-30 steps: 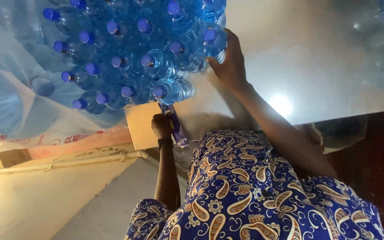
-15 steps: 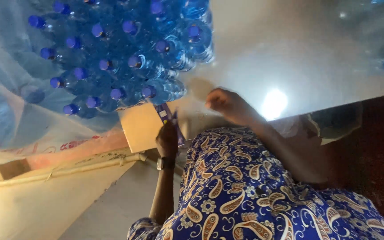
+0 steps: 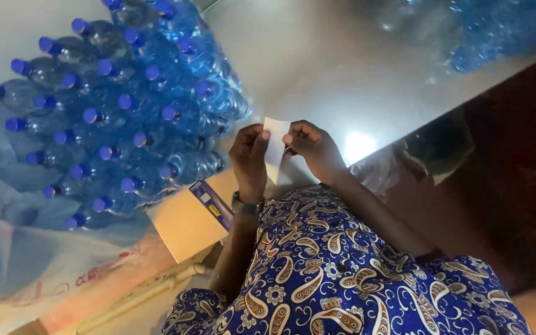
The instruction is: Manually applying adhesive labels to plastic water bottles.
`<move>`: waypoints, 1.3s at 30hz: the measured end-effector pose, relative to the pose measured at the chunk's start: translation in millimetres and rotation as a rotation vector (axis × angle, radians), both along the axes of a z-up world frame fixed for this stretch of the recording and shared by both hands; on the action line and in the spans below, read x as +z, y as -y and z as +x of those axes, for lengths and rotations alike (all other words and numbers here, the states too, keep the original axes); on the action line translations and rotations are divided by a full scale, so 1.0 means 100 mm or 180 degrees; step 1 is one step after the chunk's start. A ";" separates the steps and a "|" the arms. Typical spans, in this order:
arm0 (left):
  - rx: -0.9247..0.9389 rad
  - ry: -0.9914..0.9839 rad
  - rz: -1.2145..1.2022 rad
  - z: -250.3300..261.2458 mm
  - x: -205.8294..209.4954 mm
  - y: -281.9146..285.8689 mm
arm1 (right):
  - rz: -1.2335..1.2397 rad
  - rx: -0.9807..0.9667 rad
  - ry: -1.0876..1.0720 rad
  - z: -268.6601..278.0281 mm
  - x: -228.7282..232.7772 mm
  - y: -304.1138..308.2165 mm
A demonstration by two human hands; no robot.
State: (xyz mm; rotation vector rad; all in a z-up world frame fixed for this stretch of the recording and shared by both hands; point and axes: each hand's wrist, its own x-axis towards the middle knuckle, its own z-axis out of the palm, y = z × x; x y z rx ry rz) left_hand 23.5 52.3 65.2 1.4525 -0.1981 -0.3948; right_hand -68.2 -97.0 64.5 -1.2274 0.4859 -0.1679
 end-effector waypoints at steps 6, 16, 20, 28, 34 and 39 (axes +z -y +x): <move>-0.0483 0.0031 -0.0363 0.08 0.26 0.24 | 0.0482 -0.0236 0.0266 -0.08 -0.11 -0.03; -0.0433 0.0386 -0.0518 -0.01 0.27 0.26 | -0.0585 -0.0428 -0.0066 -0.08 0.15 -0.03; -0.0359 -0.0002 -0.1031 0.02 0.30 0.37 | -0.0069 -0.0708 -0.0011 -0.13 0.10 0.09; 0.1243 -0.0115 -0.2153 1.00 0.16 -0.35 | 0.0123 -0.2839 0.0095 -0.80 0.12 1.31; 0.0600 0.2628 -0.0516 1.12 -0.01 -0.22 | -0.1948 -0.1843 -0.0975 -1.01 0.53 1.17; -0.1217 0.1090 0.0061 0.11 0.79 0.66 | -0.2368 -0.0621 -0.0552 -0.81 0.93 0.77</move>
